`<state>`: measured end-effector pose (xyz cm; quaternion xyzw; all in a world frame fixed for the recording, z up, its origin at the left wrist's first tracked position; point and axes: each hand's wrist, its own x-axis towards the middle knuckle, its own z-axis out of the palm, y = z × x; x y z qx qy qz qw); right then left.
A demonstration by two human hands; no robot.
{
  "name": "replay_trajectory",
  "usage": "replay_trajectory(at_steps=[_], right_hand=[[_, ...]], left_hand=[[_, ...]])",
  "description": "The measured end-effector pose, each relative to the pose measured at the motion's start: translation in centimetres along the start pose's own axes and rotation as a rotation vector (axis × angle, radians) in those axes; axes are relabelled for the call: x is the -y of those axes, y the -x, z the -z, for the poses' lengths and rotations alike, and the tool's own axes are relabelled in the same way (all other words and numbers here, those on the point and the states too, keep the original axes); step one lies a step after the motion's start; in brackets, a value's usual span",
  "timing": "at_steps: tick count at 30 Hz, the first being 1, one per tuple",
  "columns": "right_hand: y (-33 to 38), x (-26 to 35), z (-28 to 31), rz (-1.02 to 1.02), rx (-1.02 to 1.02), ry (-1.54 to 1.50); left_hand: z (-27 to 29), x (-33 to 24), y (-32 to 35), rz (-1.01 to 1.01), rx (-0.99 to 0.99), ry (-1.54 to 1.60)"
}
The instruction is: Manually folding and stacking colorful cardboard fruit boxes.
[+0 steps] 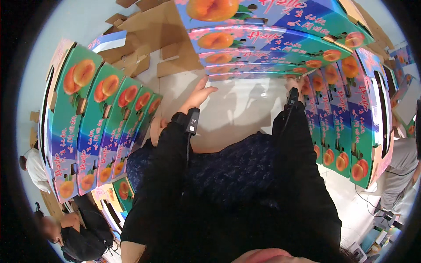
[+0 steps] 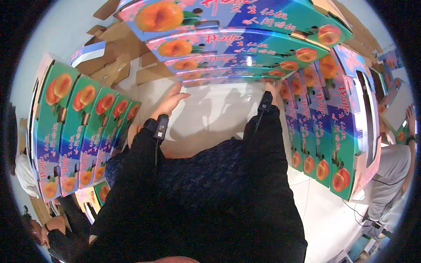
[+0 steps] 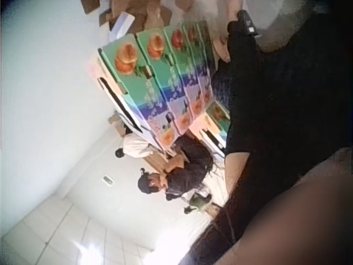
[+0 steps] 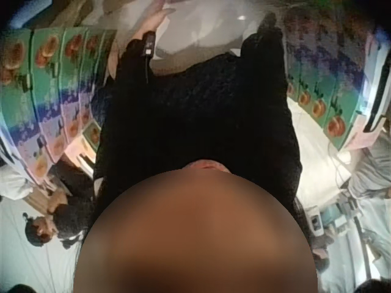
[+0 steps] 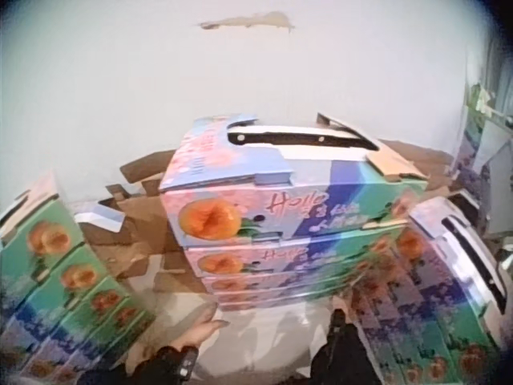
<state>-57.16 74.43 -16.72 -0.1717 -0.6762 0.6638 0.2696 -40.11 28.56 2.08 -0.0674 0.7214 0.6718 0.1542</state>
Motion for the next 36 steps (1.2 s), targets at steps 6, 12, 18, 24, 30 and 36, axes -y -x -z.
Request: replay_trajectory(at_steps=[6,12,18,24,30,36], right_hand=[[7.2,3.7,-3.2,-0.23,-0.058,0.276],[6.3,3.6,-3.9,-0.204,-0.122,0.277],[8.5,7.3,-3.7,-0.107,-0.07,0.485],[8.3,9.1,-0.6,0.025,0.087,0.368],[13.8,14.2,-4.5,-0.056,-0.019,0.416],[13.2,13.3,-2.5,0.062,-0.008,0.438]], left_hand=[[0.9,2.8,0.4,-0.012,-0.019,0.096],[1.2,2.6,1.0,-0.04,0.03,0.199],[2.0,3.4,1.4,-0.04,-0.012,0.243],[0.4,2.1,1.2,-0.055,0.02,0.289],[3.1,3.1,2.2,-0.027,-0.013,0.236],[1.9,2.4,1.7,0.009,0.035,0.305]])
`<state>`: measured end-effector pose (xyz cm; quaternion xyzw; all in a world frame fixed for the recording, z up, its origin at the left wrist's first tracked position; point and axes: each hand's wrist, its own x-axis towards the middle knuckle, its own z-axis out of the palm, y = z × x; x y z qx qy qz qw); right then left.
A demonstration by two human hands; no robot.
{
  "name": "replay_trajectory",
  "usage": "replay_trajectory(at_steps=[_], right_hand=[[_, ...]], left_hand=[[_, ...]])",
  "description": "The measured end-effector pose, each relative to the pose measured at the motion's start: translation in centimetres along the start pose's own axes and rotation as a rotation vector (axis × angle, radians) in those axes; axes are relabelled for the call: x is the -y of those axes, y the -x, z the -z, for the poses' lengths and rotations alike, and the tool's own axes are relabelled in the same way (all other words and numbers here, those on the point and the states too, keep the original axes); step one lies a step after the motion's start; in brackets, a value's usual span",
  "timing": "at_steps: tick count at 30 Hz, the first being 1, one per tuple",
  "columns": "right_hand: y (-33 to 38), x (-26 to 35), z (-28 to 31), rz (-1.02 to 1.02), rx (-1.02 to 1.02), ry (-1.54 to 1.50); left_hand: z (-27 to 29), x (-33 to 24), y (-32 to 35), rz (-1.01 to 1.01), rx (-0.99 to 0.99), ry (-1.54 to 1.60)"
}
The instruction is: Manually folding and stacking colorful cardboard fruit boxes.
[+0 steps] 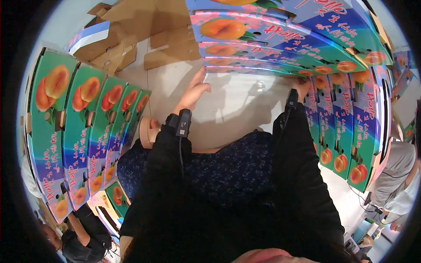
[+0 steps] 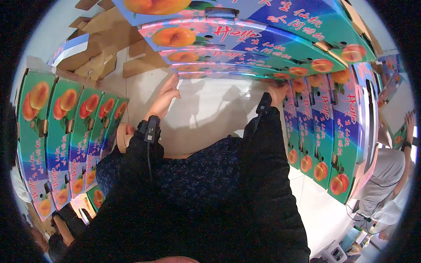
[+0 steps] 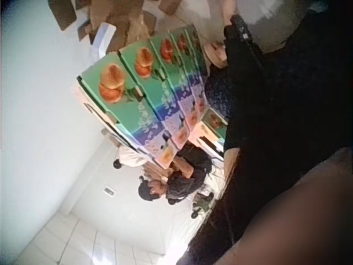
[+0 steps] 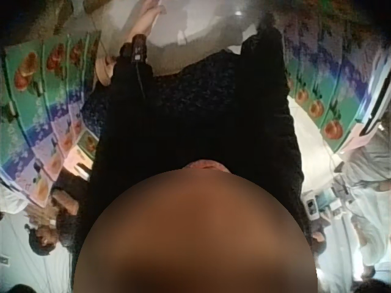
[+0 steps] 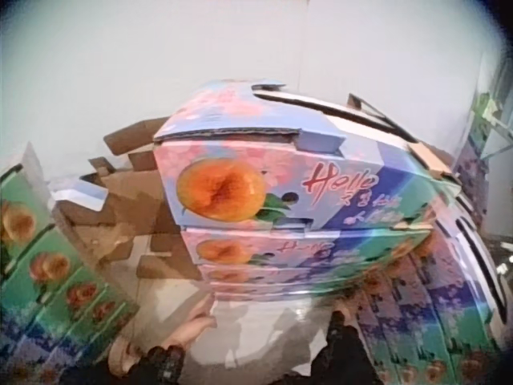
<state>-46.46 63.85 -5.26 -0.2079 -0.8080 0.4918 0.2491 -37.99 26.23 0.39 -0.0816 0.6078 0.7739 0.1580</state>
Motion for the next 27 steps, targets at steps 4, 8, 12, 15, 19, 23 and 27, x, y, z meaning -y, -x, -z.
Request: replay_trajectory(at_steps=[4,8,12,15,19,23,27], right_hand=[[-0.8,0.2,1.5,0.02,0.064,0.068],[-0.7,-1.2,0.7,0.011,-0.026,0.122],[-0.6,-1.3,0.3,-0.095,-0.002,0.203],[-1.0,-2.7,0.4,0.028,-0.032,0.064],[2.3,-2.6,-3.6,0.094,-0.131,0.003],[-15.0,-13.5,5.3,0.214,-0.582,-0.142],[2.1,-3.3,-5.0,-0.715,0.261,-0.432]], left_hand=[[-1.2,-0.2,-0.5,-0.047,-0.004,-0.005],[-0.9,-0.2,-0.8,-0.02,0.015,0.004],[-0.4,-0.2,-0.8,-0.046,0.024,0.022],[-1.1,-0.3,-1.1,-0.045,0.012,0.086],[1.5,-0.2,-0.3,-0.034,-0.026,-0.019],[-6.1,-2.5,-5.5,-0.173,0.157,-0.008],[1.7,0.0,0.2,-0.1,-0.094,-0.185]])
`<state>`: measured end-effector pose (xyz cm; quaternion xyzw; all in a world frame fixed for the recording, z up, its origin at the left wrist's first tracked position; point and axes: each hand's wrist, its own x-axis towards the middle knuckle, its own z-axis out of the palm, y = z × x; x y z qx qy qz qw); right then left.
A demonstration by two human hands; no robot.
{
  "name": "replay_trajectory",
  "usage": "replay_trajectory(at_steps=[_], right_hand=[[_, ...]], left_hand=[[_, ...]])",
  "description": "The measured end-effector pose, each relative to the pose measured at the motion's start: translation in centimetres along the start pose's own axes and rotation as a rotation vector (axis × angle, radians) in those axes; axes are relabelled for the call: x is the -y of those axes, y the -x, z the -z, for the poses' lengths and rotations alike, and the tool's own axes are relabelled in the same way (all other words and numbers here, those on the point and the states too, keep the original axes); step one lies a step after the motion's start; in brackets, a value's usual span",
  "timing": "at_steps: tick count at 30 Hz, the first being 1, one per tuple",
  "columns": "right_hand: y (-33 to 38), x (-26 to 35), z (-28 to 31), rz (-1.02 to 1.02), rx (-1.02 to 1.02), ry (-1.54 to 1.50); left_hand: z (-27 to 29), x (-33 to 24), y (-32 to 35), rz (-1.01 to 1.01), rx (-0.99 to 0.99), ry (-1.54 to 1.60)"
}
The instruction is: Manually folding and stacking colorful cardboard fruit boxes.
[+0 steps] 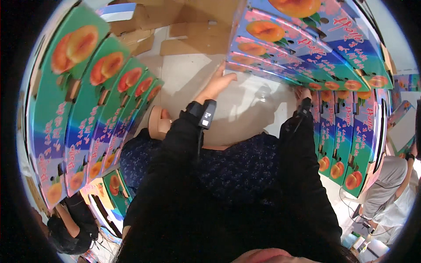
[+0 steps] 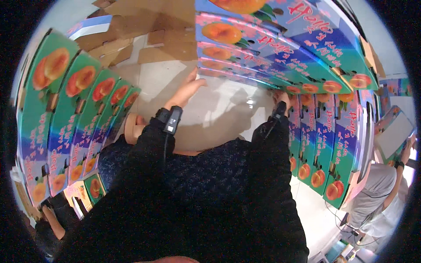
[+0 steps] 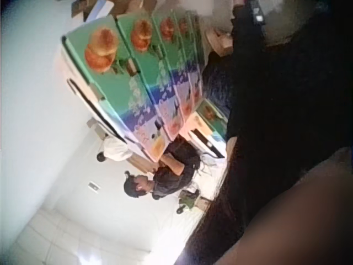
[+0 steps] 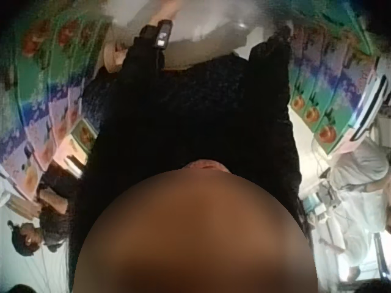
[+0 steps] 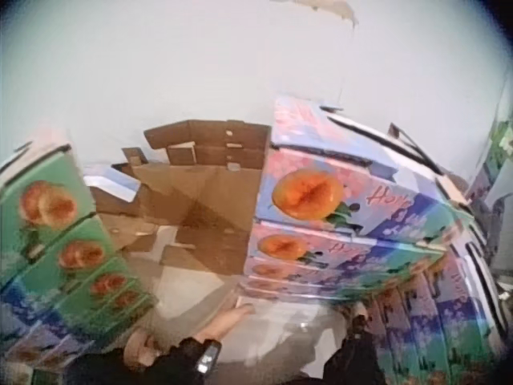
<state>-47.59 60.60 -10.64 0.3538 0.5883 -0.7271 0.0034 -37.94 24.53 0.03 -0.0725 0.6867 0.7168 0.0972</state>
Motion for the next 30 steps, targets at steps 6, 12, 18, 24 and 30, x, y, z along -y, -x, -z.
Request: replay_trajectory(at_steps=[6,12,18,24,30], right_hand=[[-6.9,2.3,8.1,0.018,0.006,-0.181],[-8.0,5.0,2.7,-0.415,0.018,-0.405],[13.1,1.9,-10.7,0.113,0.484,0.134],[29.6,-0.3,-14.8,0.338,1.203,1.07],[29.4,-4.4,-20.6,0.425,1.194,0.92]], left_hand=[[-3.5,-8.0,3.0,-0.32,-0.174,-0.157],[-2.3,-21.7,15.8,-0.868,0.134,-0.501],[4.1,-18.1,27.1,-0.584,0.323,-0.782],[13.3,-4.9,39.9,-0.404,-0.887,-0.205],[15.4,-4.8,39.2,-0.369,-1.369,-0.006]])
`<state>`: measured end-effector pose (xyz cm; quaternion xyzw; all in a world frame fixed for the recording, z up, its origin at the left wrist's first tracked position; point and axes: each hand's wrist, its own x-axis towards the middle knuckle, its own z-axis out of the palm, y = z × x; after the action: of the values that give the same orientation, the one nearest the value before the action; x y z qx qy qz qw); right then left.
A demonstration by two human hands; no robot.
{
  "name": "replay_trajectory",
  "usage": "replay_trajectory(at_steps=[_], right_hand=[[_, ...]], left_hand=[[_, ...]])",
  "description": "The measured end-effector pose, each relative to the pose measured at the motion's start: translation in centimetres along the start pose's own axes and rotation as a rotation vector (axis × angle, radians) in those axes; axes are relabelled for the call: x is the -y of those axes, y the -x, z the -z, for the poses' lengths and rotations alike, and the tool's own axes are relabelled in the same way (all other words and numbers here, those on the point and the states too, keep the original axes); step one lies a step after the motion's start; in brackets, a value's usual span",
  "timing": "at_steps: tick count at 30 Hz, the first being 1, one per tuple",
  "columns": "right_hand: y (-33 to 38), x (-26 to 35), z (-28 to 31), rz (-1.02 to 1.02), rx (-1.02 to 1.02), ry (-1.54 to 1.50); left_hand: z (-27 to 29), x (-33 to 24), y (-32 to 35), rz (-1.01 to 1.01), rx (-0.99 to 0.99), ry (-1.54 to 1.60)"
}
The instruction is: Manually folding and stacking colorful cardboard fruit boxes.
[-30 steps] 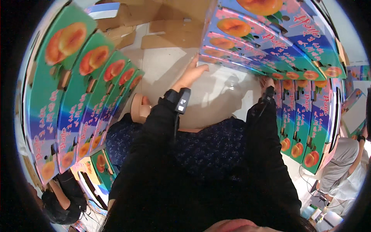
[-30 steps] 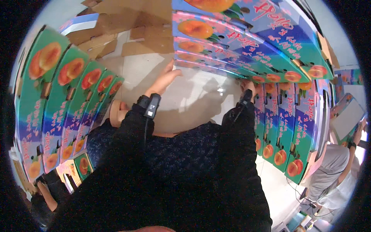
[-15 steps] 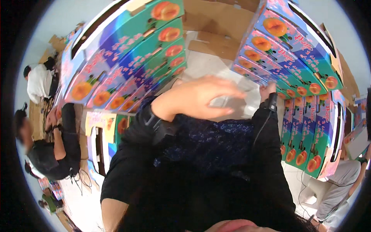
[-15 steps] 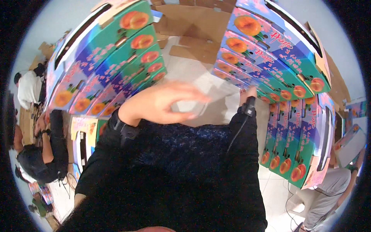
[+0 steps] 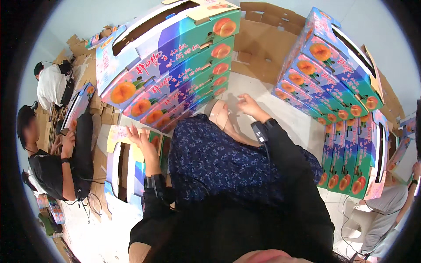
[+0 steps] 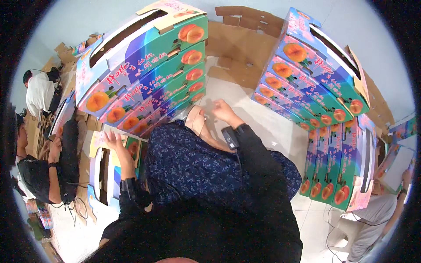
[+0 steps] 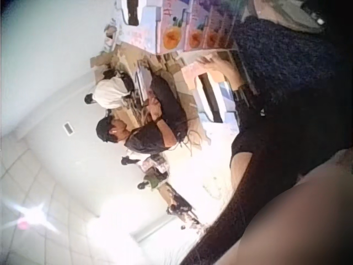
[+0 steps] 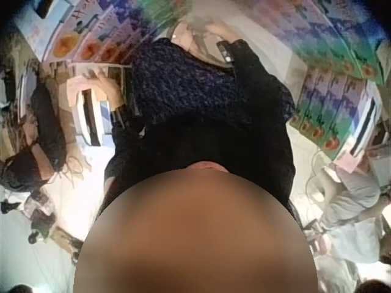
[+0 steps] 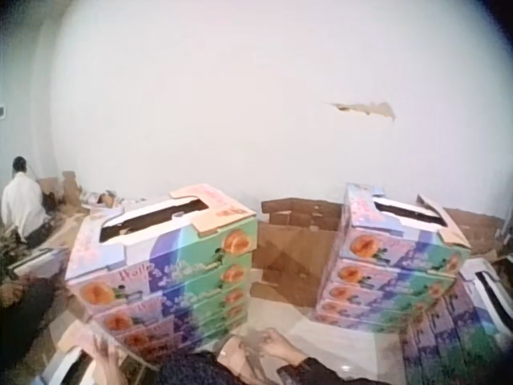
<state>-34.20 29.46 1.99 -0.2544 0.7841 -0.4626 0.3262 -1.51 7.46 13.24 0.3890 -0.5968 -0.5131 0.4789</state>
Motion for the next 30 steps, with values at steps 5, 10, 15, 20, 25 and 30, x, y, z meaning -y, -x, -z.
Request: replay_trajectory(at_steps=[5,10,15,20,25,30], right_hand=[[-7.0,2.1,-3.1,0.108,-0.3,-0.032],[-12.8,-0.1,-3.2,0.017,-0.342,0.042],[-15.4,-3.3,-3.7,0.088,-0.351,-0.102],[-13.9,0.1,-6.9,0.068,-0.016,-0.302],[-12.9,0.7,-7.5,0.06,-0.119,-0.496],[-15.5,-4.8,-5.5,0.069,-0.238,-0.326]], left_hand=[[2.1,4.4,-6.6,0.182,-0.059,0.403],[2.2,2.8,-10.8,0.318,0.254,0.462],[2.7,2.1,-11.2,0.038,0.581,-0.263],[3.5,1.4,-13.0,0.113,0.589,-0.278],[2.2,2.1,-13.7,0.14,0.63,-0.286],[-0.9,2.8,-13.1,0.152,0.678,-0.257]])
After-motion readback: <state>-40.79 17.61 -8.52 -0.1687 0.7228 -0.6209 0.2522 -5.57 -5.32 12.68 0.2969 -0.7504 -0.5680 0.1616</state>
